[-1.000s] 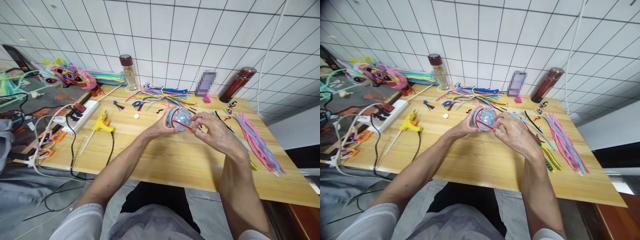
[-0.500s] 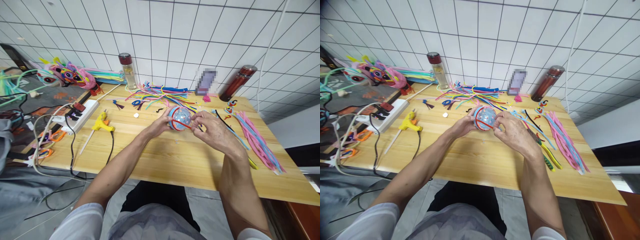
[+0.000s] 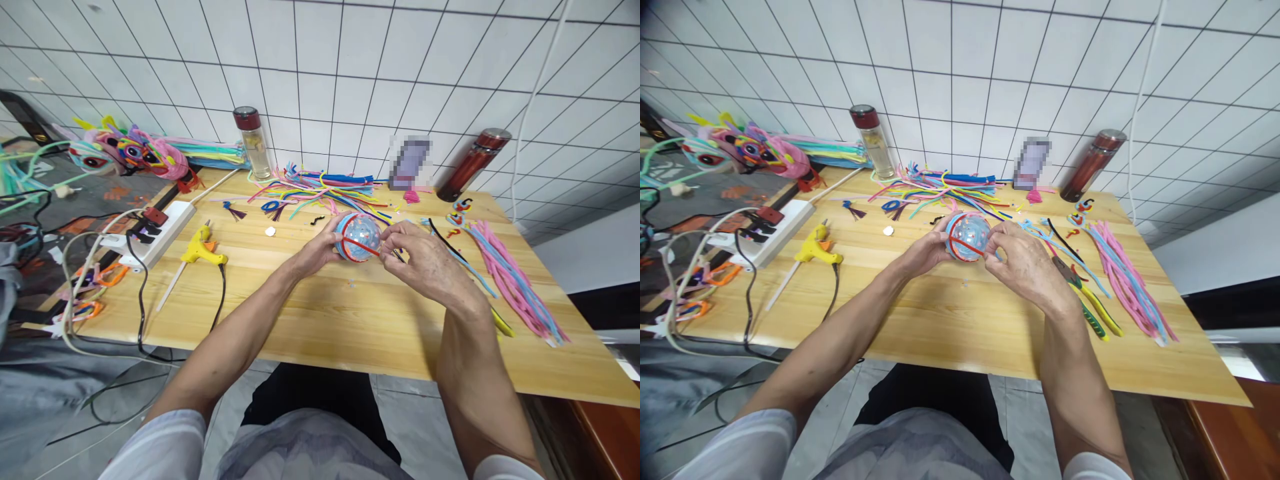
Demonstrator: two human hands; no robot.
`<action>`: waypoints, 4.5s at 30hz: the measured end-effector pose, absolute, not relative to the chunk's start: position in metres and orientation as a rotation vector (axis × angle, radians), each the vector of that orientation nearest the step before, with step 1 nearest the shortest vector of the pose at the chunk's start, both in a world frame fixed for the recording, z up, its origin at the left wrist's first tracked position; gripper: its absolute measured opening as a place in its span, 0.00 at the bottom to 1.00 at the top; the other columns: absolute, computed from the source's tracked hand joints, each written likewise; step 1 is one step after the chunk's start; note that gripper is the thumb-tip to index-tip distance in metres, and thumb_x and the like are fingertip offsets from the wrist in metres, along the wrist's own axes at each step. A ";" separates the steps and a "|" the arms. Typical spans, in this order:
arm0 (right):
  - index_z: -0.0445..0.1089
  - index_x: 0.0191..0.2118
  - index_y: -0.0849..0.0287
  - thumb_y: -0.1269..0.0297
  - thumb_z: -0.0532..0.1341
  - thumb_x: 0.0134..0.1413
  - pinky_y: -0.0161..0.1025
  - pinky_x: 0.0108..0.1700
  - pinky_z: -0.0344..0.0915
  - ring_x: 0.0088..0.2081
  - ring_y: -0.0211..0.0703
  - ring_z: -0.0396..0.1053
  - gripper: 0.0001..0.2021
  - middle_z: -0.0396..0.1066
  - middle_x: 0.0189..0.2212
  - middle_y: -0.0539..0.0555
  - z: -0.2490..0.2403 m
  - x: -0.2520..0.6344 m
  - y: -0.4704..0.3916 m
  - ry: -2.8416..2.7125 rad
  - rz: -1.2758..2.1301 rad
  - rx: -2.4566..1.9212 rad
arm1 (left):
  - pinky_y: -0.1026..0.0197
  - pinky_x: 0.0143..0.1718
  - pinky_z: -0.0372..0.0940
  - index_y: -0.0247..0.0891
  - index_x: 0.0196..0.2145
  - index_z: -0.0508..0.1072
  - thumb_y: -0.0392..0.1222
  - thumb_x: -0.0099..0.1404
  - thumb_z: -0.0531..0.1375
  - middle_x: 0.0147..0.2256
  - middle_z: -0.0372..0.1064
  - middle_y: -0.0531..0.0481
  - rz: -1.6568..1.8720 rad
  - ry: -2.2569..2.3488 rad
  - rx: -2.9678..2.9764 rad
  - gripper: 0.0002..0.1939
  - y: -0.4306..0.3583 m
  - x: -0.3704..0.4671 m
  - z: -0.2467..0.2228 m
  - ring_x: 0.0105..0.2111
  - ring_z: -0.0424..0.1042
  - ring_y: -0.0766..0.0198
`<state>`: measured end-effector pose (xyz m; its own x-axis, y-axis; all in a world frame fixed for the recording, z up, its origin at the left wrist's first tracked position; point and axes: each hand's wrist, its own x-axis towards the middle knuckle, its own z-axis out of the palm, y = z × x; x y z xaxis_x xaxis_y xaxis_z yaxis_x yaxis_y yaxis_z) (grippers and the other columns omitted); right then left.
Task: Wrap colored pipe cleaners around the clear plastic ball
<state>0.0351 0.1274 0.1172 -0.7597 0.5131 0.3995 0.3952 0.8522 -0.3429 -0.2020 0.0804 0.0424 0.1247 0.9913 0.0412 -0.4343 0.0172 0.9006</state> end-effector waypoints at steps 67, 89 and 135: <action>0.77 0.30 0.54 0.66 0.68 0.55 0.42 0.41 0.65 0.37 0.44 0.70 0.04 0.75 0.31 0.50 0.117 0.027 0.142 -2.364 0.765 -0.718 | 0.45 0.50 0.79 0.38 0.64 0.72 0.44 0.65 0.62 0.55 0.80 0.40 1.217 0.670 0.741 0.30 0.077 -0.201 0.049 0.54 0.81 0.45; 0.79 0.35 0.53 0.66 0.64 0.57 0.45 0.43 0.65 0.38 0.48 0.72 0.04 0.77 0.33 0.52 0.117 0.024 0.139 -2.277 0.569 -0.817 | 0.49 0.42 0.82 0.38 0.58 0.74 0.48 0.70 0.59 0.51 0.81 0.41 1.259 0.785 0.633 0.22 0.081 -0.208 0.045 0.48 0.82 0.48; 0.76 0.35 0.55 0.52 0.69 0.62 0.39 0.37 0.65 0.33 0.41 0.70 0.12 0.76 0.29 0.49 0.096 0.005 0.145 -2.007 0.681 -0.661 | 0.49 0.37 0.83 0.37 0.58 0.73 0.46 0.74 0.52 0.47 0.82 0.40 1.296 0.700 0.486 0.20 0.079 -0.206 0.050 0.42 0.84 0.50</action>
<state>0.0049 0.1450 0.0960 -0.4621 0.6762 0.5737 0.1873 0.7068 -0.6822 -0.2062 0.0789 0.0504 0.1161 0.9741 -0.1942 -0.6968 0.2192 0.6830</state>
